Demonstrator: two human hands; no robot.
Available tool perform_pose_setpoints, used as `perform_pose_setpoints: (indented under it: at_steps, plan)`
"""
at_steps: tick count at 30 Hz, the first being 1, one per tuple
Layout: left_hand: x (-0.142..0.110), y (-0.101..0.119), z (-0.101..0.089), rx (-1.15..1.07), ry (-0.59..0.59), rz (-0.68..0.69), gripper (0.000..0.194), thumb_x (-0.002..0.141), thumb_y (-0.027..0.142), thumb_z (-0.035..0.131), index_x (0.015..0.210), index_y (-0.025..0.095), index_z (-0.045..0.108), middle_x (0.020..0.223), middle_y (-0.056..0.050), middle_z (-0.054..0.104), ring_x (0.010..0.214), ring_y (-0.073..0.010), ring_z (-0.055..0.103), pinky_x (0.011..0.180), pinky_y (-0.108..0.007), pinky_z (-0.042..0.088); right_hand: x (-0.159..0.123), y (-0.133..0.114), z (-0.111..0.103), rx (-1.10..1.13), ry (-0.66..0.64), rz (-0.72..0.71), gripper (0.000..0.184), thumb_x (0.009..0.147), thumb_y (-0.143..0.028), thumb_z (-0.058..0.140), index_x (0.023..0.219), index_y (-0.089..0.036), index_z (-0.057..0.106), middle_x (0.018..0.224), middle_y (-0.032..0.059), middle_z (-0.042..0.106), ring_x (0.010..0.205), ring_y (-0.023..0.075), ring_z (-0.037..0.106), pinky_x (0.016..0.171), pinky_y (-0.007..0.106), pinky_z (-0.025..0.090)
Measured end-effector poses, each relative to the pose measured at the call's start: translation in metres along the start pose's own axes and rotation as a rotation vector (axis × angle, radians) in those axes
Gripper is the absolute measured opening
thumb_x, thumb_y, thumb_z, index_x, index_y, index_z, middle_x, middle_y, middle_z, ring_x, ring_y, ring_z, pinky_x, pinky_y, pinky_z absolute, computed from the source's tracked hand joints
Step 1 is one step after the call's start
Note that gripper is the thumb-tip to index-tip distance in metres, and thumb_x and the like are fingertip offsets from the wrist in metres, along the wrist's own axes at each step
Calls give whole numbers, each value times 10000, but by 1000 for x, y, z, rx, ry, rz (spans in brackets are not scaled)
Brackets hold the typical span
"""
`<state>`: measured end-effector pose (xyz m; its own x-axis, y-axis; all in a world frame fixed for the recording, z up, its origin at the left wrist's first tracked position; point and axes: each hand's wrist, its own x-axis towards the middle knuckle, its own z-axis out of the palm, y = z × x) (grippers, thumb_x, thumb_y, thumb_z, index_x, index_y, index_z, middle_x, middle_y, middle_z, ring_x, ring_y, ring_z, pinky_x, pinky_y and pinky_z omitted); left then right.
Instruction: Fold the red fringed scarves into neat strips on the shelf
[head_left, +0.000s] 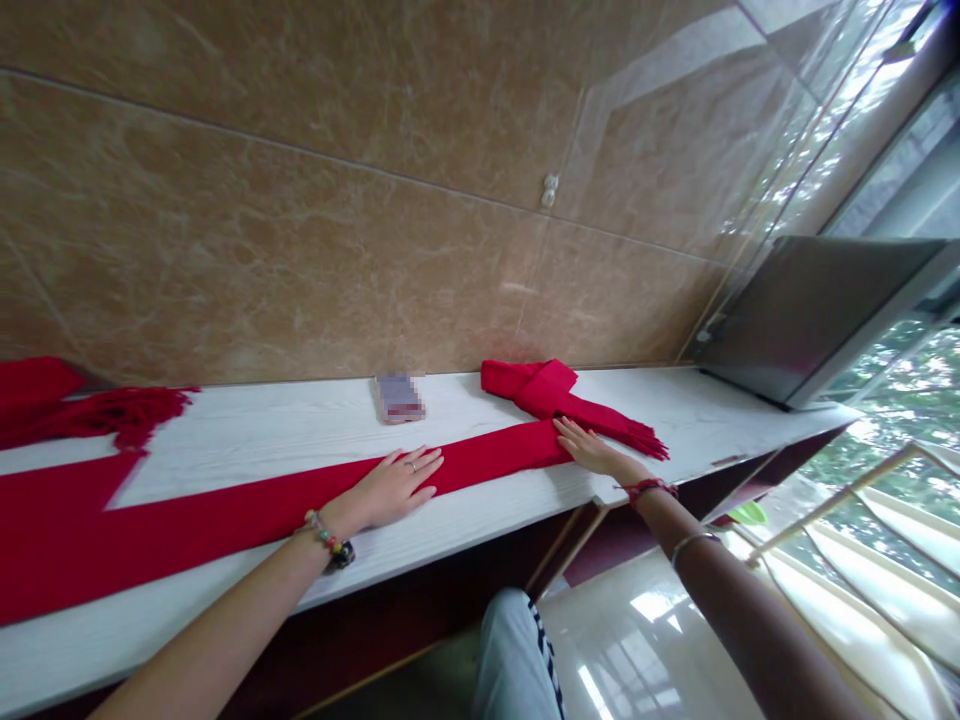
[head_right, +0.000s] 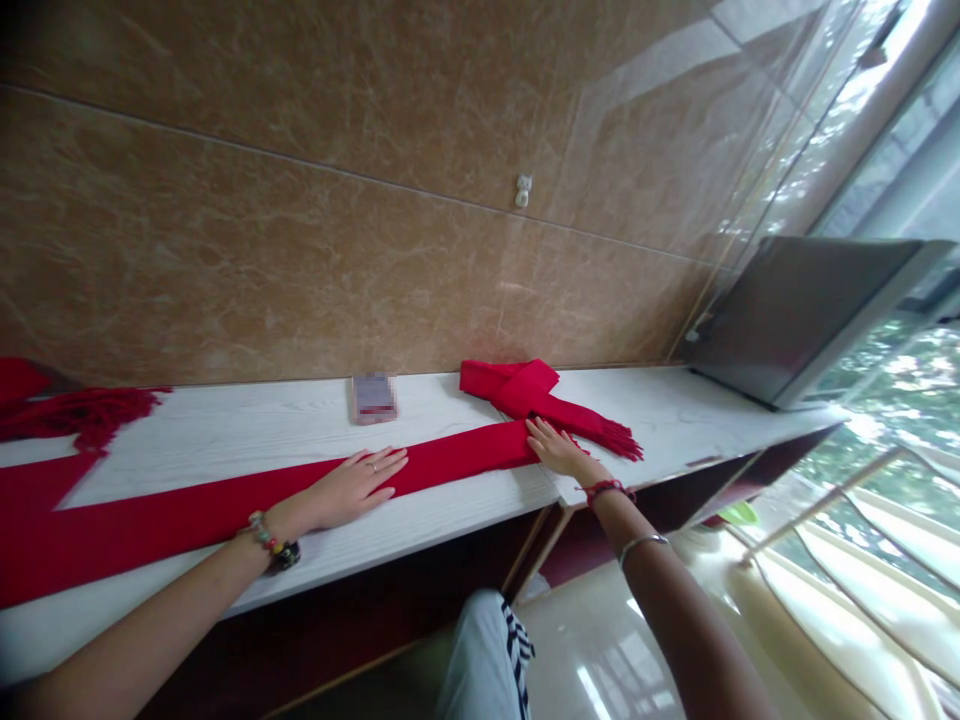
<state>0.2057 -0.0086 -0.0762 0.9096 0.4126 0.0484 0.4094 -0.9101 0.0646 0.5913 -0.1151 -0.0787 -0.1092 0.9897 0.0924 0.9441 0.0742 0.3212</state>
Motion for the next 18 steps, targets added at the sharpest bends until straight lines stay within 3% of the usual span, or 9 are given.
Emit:
perform_pose_setpoints:
  at_steps: [4, 8, 11, 14, 18]
  plan:
    - [0, 1, 0, 1, 19, 9, 509, 918, 456, 217, 1377, 235, 218, 1439, -42, 219, 1316, -181, 191, 1039, -377, 139, 17, -40, -30, 113, 117, 35, 417, 906, -229, 290, 1288, -95, 393, 1380, 188, 316, 1296, 280, 220, 983, 521, 289]
    - [-2, 5, -1, -19, 31, 6, 508, 920, 467, 199, 1374, 240, 224, 1441, -39, 218, 1321, -171, 171, 1050, -385, 110, 34, -112, -56, 299, 155, -196, 509, 915, -353, 256, 1359, -105, 274, 1412, 148, 270, 1315, 238, 166, 1034, 451, 243]
    - [-14, 3, -5, -31, 12, 6, 508, 922, 470, 185, 1376, 244, 219, 1444, -37, 207, 1326, -166, 152, 1055, -378, 99, 36, -148, -56, 369, 122, -303, 503, 918, -355, 253, 1370, -134, 252, 1411, 139, 272, 1312, 228, 184, 1029, 466, 245]
    - [-41, -6, -13, -35, -48, -14, 525, 914, 490, 196, 1381, 251, 199, 1443, -34, 211, 1329, -171, 136, 1060, -375, 90, 33, -156, -47, 383, 118, -319, 493, 922, -343, 247, 1373, -144, 246, 1411, 138, 267, 1309, 225, 198, 1024, 476, 250]
    - [-85, -22, -27, -43, -116, -65, 514, 919, 478, 199, 1386, 263, 174, 1450, -24, 186, 1332, -162, 121, 1064, -355, 86, 31, -149, -39, 371, 115, -315, 495, 924, -342, 238, 1369, -124, 254, 1411, 139, 265, 1308, 233, 195, 1022, 470, 261]
